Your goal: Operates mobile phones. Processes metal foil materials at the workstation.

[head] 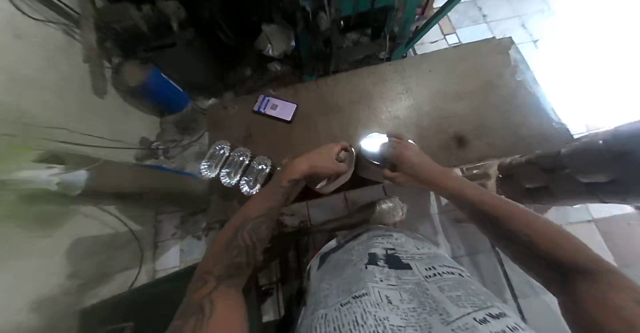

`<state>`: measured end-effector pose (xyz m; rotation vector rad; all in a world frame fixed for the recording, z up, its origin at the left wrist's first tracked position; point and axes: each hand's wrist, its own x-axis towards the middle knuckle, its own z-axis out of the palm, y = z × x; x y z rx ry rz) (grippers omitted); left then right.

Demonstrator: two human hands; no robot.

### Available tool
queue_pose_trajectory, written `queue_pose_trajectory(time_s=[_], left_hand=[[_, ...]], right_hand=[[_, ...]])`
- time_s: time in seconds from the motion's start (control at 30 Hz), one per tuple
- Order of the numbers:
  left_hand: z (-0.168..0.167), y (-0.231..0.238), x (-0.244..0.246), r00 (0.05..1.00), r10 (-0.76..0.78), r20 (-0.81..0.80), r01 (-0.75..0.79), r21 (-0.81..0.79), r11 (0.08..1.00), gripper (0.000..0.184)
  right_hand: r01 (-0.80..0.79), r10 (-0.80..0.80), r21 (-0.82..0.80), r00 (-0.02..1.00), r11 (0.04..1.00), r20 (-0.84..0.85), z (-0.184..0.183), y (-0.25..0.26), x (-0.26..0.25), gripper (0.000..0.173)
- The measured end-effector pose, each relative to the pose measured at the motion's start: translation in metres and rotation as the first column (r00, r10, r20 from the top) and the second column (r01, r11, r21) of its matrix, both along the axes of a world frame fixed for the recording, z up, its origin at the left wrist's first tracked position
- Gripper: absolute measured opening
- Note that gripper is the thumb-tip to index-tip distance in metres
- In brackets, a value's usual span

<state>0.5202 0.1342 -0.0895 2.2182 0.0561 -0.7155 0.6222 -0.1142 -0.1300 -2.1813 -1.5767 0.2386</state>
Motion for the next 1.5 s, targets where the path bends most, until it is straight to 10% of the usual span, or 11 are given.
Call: queue_pose_trajectory(time_s=[0.07,0.13,0.27,0.47,0.57,0.67,0.77,1.1,1.23,1.4,1.5], left_hand=[[0.018,-0.016,-0.038,0.969,0.088,0.230,-0.117,0.115,0.986,0.041],[0.032,-0.026,-0.083,0.782,0.411,0.468,-0.351,-0.214,0.912,0.038],[-0.002,-0.057,-0.133,0.448,0.886,-0.115,-0.606,-0.768,0.207,0.026],[-0.027,-0.081,-0.174,0.262,0.769,-0.583,-0.486,-0.768,-0.417,0.032],[-0.075,-0.094,-0.169,0.274,0.805,-0.526,-0.513,-0.788,-0.340,0.027],[-0.154,-0.090,-0.158,0.664,0.669,-0.333,-0.727,-0.498,0.473,0.032],[-0.228,-0.102,-0.110,0.839,0.405,-0.364,-0.460,-0.076,0.885,0.050],[-0.191,-0.077,-0.114,0.869,0.394,-0.299,-0.431,-0.070,0.899,0.053],[-0.101,-0.043,-0.159,0.655,0.634,-0.412,-0.713,-0.059,0.699,0.061],[-0.001,-0.011,-0.269,0.492,0.857,0.154,-0.788,-0.340,0.513,0.048],[0.027,0.040,-0.330,0.132,0.960,0.247,-0.871,-0.434,0.231,0.053]], right_hand=[[0.107,-0.108,0.019,0.991,0.994,0.075,0.021,0.000,-0.024,0.030],[0.262,-0.220,0.237,0.957,0.936,-0.187,0.043,0.001,-0.056,0.036],[0.687,-0.066,0.074,0.175,0.723,-0.982,0.042,0.036,-0.134,0.030],[0.249,0.065,0.026,-0.149,0.968,-0.987,0.033,0.033,-0.146,0.021],[0.225,0.015,0.009,-0.028,0.974,-0.999,0.005,0.020,-0.140,0.021],[-0.146,-0.085,-0.255,0.693,0.956,-0.716,-0.055,-0.046,-0.113,0.039],[-0.303,-0.070,-0.665,0.879,0.683,-0.472,-0.104,-0.121,-0.110,0.044],[-0.214,-0.266,-0.735,0.838,0.644,-0.476,-0.128,-0.175,-0.114,0.043],[-0.321,-0.156,-0.727,0.849,0.607,-0.505,-0.119,-0.141,-0.106,0.037],[-0.479,0.131,-0.426,0.768,0.767,-0.627,-0.084,-0.076,-0.098,0.031],[-0.430,0.177,-0.332,0.794,0.839,-0.581,-0.096,-0.020,-0.107,0.032]])
